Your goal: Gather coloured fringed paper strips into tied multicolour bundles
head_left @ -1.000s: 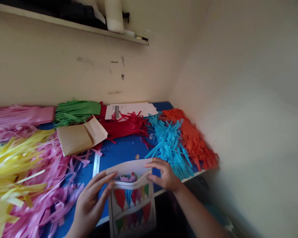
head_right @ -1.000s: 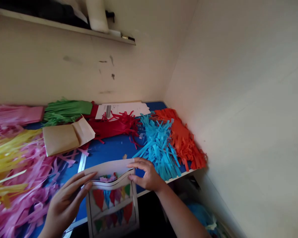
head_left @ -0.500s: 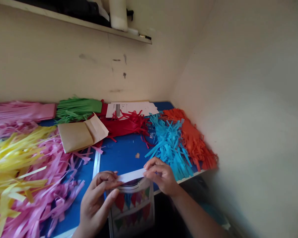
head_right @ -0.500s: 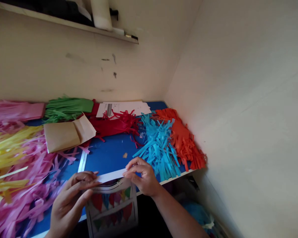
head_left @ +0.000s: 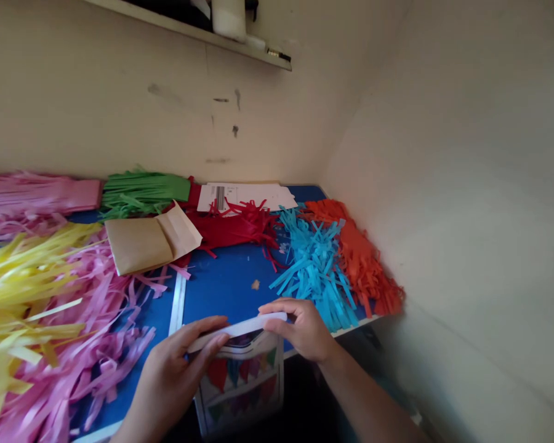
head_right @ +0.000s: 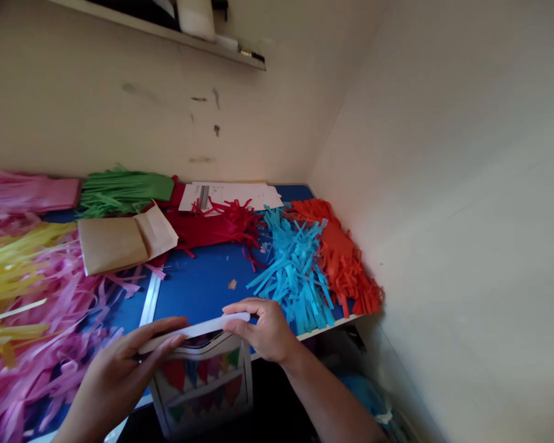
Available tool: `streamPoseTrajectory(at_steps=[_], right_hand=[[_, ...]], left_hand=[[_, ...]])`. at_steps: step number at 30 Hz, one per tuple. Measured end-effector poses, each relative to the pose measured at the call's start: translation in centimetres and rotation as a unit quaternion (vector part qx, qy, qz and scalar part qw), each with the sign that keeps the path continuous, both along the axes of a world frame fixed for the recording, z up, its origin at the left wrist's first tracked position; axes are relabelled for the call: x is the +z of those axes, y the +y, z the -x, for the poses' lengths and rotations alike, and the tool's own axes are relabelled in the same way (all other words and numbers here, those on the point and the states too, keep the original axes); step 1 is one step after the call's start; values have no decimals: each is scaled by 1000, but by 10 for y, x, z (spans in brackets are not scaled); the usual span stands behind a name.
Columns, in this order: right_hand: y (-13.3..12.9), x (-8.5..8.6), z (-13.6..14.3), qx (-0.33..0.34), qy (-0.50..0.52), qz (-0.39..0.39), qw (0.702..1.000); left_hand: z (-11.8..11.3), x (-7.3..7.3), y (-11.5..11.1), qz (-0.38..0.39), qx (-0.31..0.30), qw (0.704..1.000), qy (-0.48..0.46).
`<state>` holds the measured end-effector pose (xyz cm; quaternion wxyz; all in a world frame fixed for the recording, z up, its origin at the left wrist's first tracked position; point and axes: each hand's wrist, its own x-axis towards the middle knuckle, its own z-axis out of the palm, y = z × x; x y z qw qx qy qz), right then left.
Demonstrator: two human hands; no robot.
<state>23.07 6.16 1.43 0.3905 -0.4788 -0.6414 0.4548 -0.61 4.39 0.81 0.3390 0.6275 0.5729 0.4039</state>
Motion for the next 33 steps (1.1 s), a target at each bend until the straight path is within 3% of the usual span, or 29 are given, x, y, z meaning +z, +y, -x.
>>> streamPoseTrajectory(at_steps=[4,7,12,17,22,28,33], right_hand=[[2,3,-2,11,2,-18,1000],[8,22,2,88,-76,-71,991],[15,52,24,205,-287,-207,913],[13,47,32,189,-315,-236,900],[6,40,33,167,-335,-294,879],[5,45,41,156,-342,-317,870],[3,51,46,159,-394,-353,833]], left_hand=[[-2,2,0,43,-14,998,-38],[-6,6,0,46,-37,997,-49],[-17,7,-8,-6,-17,996,-88],[-17,-2,-23,8,9,987,-158],[-22,-12,-33,26,62,986,-153],[-33,-20,-34,-86,88,987,-102],[-32,-20,-37,-109,81,982,-128]])
